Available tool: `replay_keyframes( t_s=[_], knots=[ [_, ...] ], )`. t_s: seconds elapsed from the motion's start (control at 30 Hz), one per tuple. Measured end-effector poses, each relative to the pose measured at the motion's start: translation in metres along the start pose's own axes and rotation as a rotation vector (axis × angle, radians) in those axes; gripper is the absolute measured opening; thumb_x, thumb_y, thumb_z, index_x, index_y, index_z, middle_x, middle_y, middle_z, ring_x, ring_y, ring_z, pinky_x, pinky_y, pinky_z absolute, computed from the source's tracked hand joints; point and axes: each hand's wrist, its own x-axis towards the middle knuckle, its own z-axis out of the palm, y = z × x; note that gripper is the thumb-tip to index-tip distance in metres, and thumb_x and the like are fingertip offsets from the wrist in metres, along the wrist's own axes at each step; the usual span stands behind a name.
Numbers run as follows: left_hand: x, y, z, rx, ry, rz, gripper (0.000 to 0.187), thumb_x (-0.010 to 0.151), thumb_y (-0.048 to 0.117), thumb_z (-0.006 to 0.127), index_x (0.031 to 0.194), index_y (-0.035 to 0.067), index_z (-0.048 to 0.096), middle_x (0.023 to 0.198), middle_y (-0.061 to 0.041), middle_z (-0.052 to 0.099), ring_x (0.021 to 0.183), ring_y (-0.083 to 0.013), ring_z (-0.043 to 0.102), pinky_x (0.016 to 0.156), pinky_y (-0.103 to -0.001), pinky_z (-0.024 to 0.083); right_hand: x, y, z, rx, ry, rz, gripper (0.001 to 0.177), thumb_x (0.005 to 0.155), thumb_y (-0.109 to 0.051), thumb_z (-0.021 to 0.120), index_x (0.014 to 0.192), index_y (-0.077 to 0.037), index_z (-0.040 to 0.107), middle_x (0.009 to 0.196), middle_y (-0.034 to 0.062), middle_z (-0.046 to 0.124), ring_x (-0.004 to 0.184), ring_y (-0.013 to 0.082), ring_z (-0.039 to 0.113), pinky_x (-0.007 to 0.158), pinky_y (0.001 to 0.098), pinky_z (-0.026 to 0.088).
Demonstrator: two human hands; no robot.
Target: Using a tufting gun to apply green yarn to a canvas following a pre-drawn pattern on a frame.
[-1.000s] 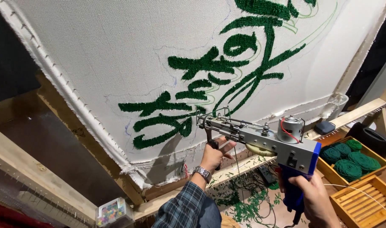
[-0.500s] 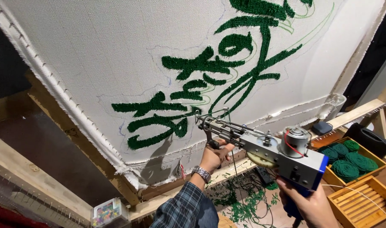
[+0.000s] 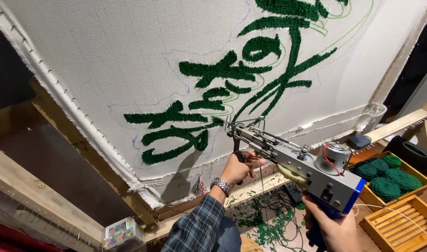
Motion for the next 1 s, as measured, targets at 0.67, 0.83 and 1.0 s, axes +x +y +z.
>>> replay_keyframes(
  t_s=[0.67, 0.83, 1.0],
  knots=[
    [0.006, -0.023, -0.02, -0.101, 0.015, 0.029, 0.023, 0.085, 0.017, 0.086, 0.088, 0.008, 0.065, 0.097, -0.016, 0.08, 0.052, -0.0131, 0.063, 0.05, -0.025, 0.054, 0.019, 0.032, 0.001, 0.001, -0.085, -0.062, 0.027, 0.089, -0.001, 0.076, 0.111, 0.014, 0.073, 0.064, 0.0286, 0.053, 0.049, 0.0383, 0.049, 0.042, 0.0483, 0.039],
    [-0.006, -0.026, -0.035, 0.007, 0.053, 0.031, 0.02, 0.085, 0.022, 0.086, 0.086, 0.007, 0.072, 0.101, -0.013, 0.081, 0.05, -0.0115, 0.059, 0.049, -0.022, 0.053, 0.012, 0.032, 0.011, 0.003, -0.105, -0.029, 0.028, 0.091, 0.002, 0.075, 0.116, 0.014, 0.068, 0.07, 0.0282, 0.054, 0.055, 0.0385, 0.05, 0.048, 0.0498, 0.043],
    [-0.017, -0.033, -0.044, 0.015, 0.081, -0.011, 0.022, 0.087, 0.022, 0.085, 0.083, 0.015, 0.065, 0.078, -0.008, 0.076, 0.053, -0.0119, 0.064, 0.064, -0.028, 0.054, 0.011, 0.037, 0.016, -0.095, -0.072, 0.004, 0.037, 0.09, 0.002, 0.077, 0.123, 0.008, 0.064, 0.082, 0.0317, 0.064, 0.064, 0.041, 0.056, 0.06, 0.0519, 0.049]
  ],
)
